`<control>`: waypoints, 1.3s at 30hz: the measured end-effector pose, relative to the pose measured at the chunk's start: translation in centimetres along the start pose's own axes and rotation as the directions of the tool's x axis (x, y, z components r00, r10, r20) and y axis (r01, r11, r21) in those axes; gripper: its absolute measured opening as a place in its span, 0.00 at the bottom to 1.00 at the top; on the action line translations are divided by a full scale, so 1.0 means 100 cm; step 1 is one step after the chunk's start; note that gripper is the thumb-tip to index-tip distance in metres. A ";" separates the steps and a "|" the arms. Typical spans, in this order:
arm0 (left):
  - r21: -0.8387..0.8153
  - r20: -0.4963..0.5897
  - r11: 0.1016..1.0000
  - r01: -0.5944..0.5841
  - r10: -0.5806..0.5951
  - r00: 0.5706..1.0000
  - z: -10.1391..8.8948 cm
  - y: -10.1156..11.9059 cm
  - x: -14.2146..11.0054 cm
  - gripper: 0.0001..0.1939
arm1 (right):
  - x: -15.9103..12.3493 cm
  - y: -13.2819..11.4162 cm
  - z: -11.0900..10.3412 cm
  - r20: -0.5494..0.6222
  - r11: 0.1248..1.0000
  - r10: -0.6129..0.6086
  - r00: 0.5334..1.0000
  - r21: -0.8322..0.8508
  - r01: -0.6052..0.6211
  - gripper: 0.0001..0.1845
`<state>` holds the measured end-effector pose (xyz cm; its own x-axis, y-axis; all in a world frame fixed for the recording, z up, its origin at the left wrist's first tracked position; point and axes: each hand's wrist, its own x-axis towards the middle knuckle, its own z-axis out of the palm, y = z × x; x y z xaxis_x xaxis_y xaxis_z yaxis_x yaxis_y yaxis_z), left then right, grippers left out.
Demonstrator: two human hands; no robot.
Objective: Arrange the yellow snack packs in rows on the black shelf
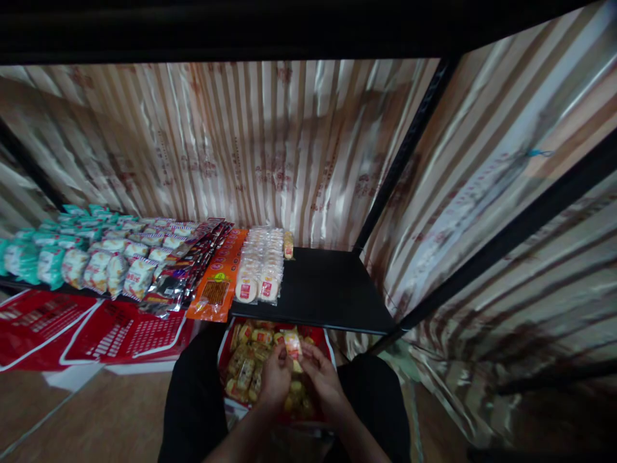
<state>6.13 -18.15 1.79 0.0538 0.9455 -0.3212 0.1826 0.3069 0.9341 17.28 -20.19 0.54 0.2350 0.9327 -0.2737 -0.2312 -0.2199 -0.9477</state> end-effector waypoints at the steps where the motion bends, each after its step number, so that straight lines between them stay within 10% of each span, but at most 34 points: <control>1: 0.039 0.011 0.999 -0.008 0.008 1.000 -0.002 0.001 0.003 0.16 | 0.004 -0.003 0.001 0.027 1.000 -0.005 1.000 -0.018 0.005 0.32; 15: 0.308 -0.090 0.899 -0.312 0.354 0.931 0.037 0.072 0.085 0.22 | 0.118 -0.069 -0.016 -0.049 0.981 -0.166 0.985 -0.113 0.160 0.22; 27: 0.286 -0.092 0.945 -0.159 0.192 0.977 0.071 0.106 0.180 0.26 | 0.253 -0.080 0.013 -0.092 0.896 -0.337 0.937 -0.336 0.290 0.17; 39: 0.254 -0.191 0.957 -0.144 0.195 0.962 0.083 0.104 0.235 0.24 | 0.307 -0.064 0.024 0.004 0.798 -0.393 0.920 -0.497 0.342 0.18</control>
<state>17.48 6.34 2.66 -0.1003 0.9902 -0.0969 0.4161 0.1302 0.8999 23.66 10.54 -1.44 0.3034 0.9452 0.1209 0.3649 0.0019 -0.9310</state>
